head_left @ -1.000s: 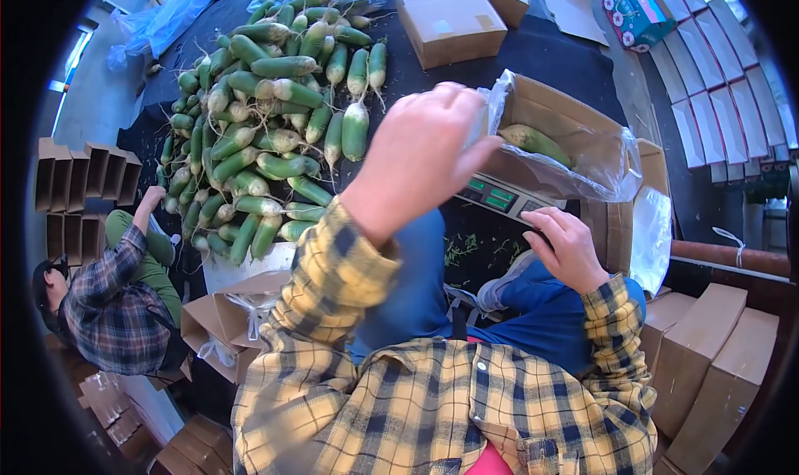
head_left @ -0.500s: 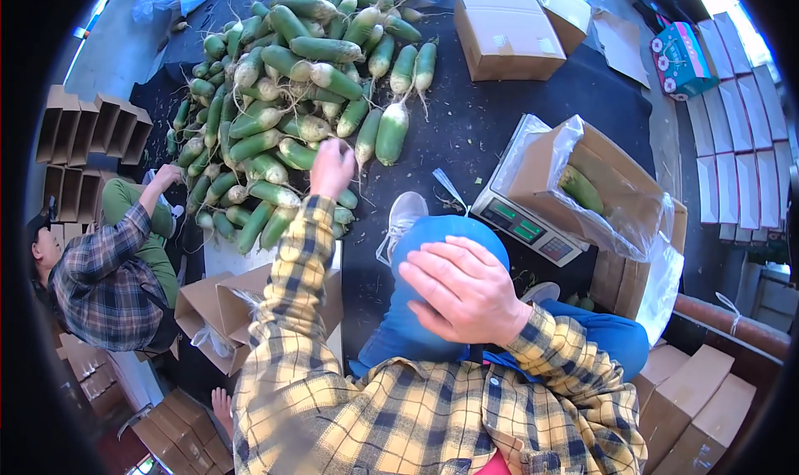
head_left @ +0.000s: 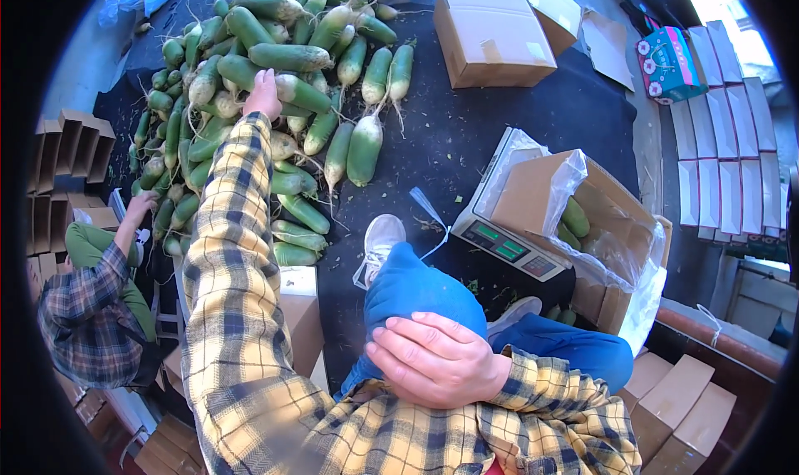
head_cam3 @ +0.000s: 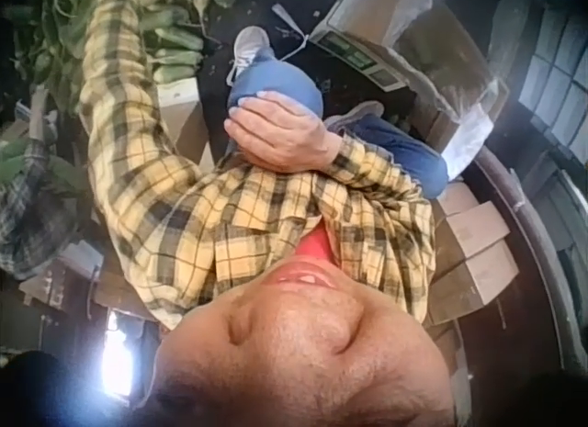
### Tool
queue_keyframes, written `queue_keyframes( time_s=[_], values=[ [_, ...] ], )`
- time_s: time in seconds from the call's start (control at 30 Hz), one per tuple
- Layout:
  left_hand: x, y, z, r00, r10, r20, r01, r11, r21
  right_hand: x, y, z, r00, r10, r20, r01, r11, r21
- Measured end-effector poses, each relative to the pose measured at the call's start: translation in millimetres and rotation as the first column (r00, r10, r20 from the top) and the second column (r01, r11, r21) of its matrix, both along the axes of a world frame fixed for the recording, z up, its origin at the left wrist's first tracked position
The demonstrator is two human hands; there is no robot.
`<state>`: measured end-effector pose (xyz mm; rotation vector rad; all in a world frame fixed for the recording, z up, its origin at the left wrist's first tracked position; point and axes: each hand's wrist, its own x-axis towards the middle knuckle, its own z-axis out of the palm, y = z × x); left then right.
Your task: The recorder is weighing radishes on a digital scale and packing them into cardboard boxes, sometimes placing them in plastic bags first.
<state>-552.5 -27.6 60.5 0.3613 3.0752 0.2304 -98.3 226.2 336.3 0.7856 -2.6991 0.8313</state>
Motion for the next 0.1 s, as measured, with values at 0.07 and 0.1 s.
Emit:
queue_keyframes(
  time_s=[0.07,0.1],
  values=[
    [0,17,-10,0.980,0.117,0.162,-0.106,0.991,-0.077,-2,3,-6,1.000,-0.009,0.015,0.008,1.000,0.010],
    [1,23,-14,0.947,0.211,0.243,-0.179,0.973,-0.146,-2,3,-9,1.000,-0.020,0.004,0.020,1.000,0.013]
  ],
)
